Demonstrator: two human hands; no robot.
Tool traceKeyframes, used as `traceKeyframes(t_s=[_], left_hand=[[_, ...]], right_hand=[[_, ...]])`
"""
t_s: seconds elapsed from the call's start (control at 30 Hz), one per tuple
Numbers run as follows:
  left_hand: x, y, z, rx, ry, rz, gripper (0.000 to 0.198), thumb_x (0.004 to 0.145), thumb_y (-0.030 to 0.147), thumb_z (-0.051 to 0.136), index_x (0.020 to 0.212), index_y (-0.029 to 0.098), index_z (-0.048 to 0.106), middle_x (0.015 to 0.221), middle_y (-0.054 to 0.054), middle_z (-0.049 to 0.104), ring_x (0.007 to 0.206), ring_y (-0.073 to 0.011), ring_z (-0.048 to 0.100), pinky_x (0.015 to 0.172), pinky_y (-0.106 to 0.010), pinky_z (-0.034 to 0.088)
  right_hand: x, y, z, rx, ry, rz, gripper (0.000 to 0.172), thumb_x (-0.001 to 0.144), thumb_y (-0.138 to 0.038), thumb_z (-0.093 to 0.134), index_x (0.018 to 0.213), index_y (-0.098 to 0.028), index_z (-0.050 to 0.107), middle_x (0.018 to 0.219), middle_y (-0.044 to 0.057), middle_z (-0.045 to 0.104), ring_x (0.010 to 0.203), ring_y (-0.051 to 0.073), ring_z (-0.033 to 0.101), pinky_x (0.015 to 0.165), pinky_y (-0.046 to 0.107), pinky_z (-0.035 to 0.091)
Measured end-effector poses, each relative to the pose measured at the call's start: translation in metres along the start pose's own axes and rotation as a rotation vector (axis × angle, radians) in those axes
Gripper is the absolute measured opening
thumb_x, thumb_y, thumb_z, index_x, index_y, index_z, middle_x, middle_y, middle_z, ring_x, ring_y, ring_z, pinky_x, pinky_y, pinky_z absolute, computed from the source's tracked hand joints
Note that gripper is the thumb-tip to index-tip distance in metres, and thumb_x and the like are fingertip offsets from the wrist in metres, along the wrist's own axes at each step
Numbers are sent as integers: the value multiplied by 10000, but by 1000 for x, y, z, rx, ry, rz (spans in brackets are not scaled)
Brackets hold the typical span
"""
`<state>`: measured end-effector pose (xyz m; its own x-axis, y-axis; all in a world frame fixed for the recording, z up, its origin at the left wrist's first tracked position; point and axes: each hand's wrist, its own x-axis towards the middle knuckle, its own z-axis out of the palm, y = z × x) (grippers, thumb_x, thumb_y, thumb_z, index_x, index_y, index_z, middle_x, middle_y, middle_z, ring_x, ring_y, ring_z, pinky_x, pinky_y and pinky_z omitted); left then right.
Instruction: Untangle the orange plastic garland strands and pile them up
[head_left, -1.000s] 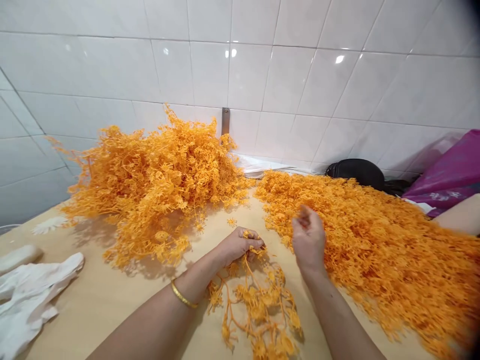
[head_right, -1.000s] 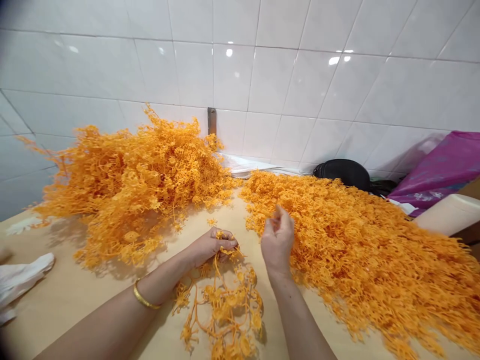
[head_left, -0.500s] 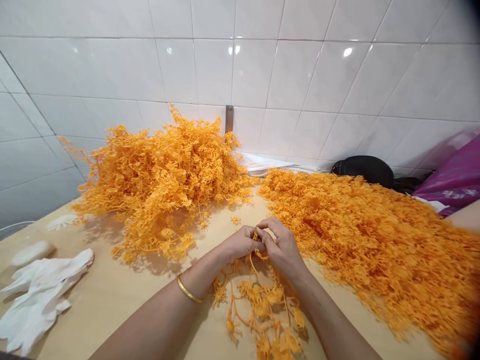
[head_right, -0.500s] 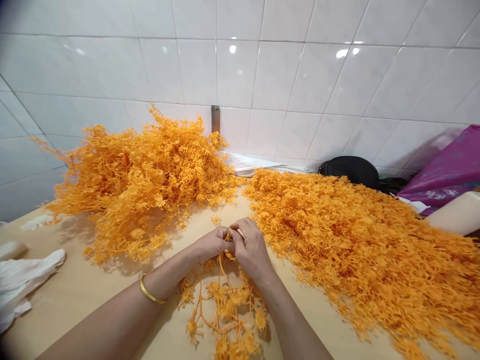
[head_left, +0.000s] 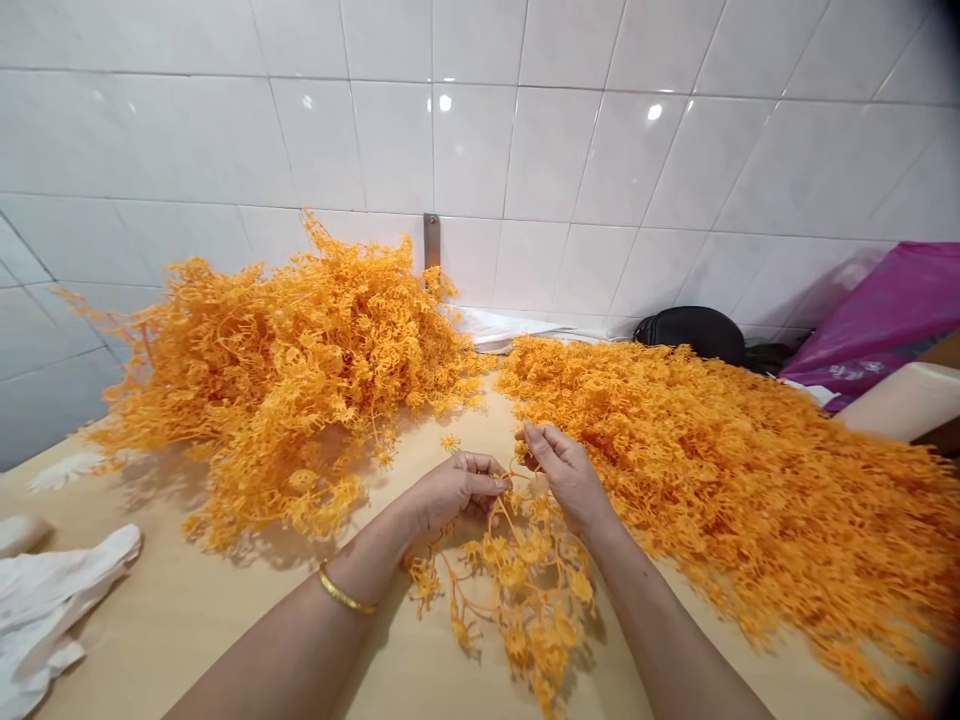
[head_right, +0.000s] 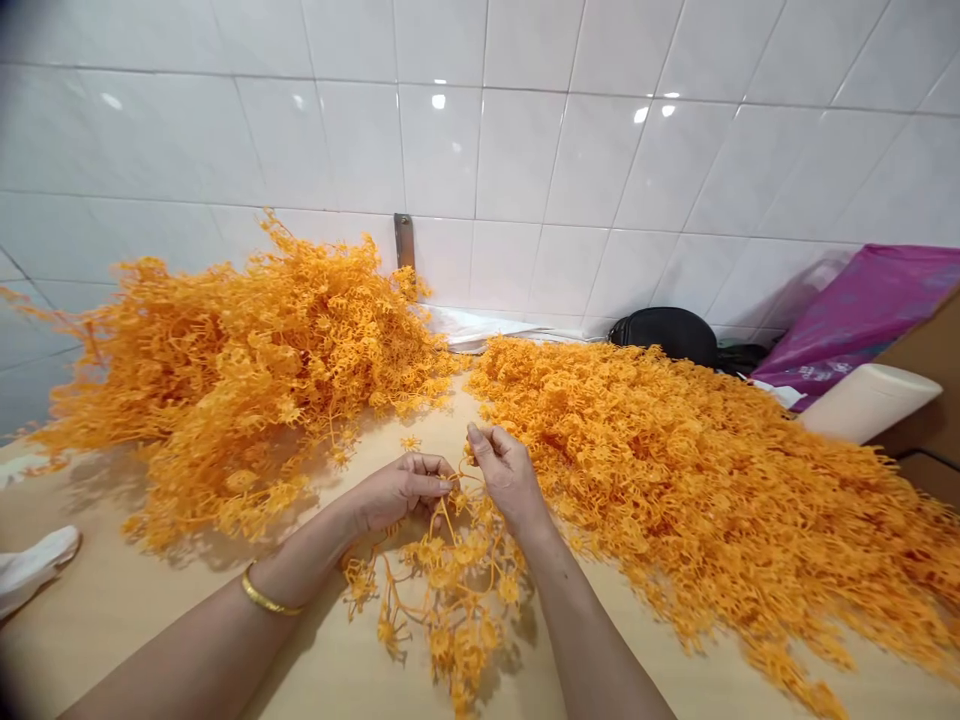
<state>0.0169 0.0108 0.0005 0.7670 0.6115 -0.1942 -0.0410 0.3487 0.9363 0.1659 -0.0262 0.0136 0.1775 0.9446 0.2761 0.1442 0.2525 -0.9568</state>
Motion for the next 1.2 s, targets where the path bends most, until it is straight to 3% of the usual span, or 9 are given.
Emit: traceKeyframes(t_s=[0.1,0.2,0.37,0.47,0.63,0.93,1.2], left_hand=[[-2,2,0,-9,7,-13,188,610,245,626,698,137,499,532,16,516,431,-129,543,458,-245,402],[-2,2,-1,-16,-6,-17,190,613,240,618,710,143,487,552,3,535,483,-145,570,485,-244,405],[4,0,-3,-46,13,45,201,597,233,641,694,130,499,516,48,460,357,-14,358,397,-161,273],[8,0,-3,-12,42,86,224,577,249,663,674,115,512,520,41,453,392,-17,354,392,-158,236],[10,1,2,21,35,116,239,587,281,659,681,119,511,522,38,460,413,-34,387,412,-167,264],[7,6,10,36,32,187,243,596,306,652,661,120,509,517,46,429,419,-31,374,417,-167,259],[6,13,14,94,28,200,214,609,293,633,658,126,509,508,49,418,423,-29,350,417,-164,256]], right_hand=[[0,3,-1,14,-44,44,281,674,-411,583,821,-172,580,703,-8,536,634,116,465,591,236,372],[1,11,-1,-57,-17,36,219,672,-375,585,751,-170,582,629,-18,522,579,113,451,545,234,358],[-1,13,6,-110,256,-80,220,739,-373,499,630,-182,493,565,-35,456,529,100,407,517,224,332],[-4,10,15,-159,409,-105,222,773,-379,448,669,-185,475,577,-31,458,538,105,419,530,228,333],[-7,6,20,-224,536,-133,217,802,-370,402,680,-193,436,579,-30,469,554,113,443,547,230,326],[-9,-6,19,-307,587,-219,220,812,-367,384,674,-198,413,584,-26,452,552,118,428,549,236,315],[-6,-7,19,-109,619,-213,250,798,-400,409,650,-199,409,582,-46,420,514,92,389,529,221,317]])
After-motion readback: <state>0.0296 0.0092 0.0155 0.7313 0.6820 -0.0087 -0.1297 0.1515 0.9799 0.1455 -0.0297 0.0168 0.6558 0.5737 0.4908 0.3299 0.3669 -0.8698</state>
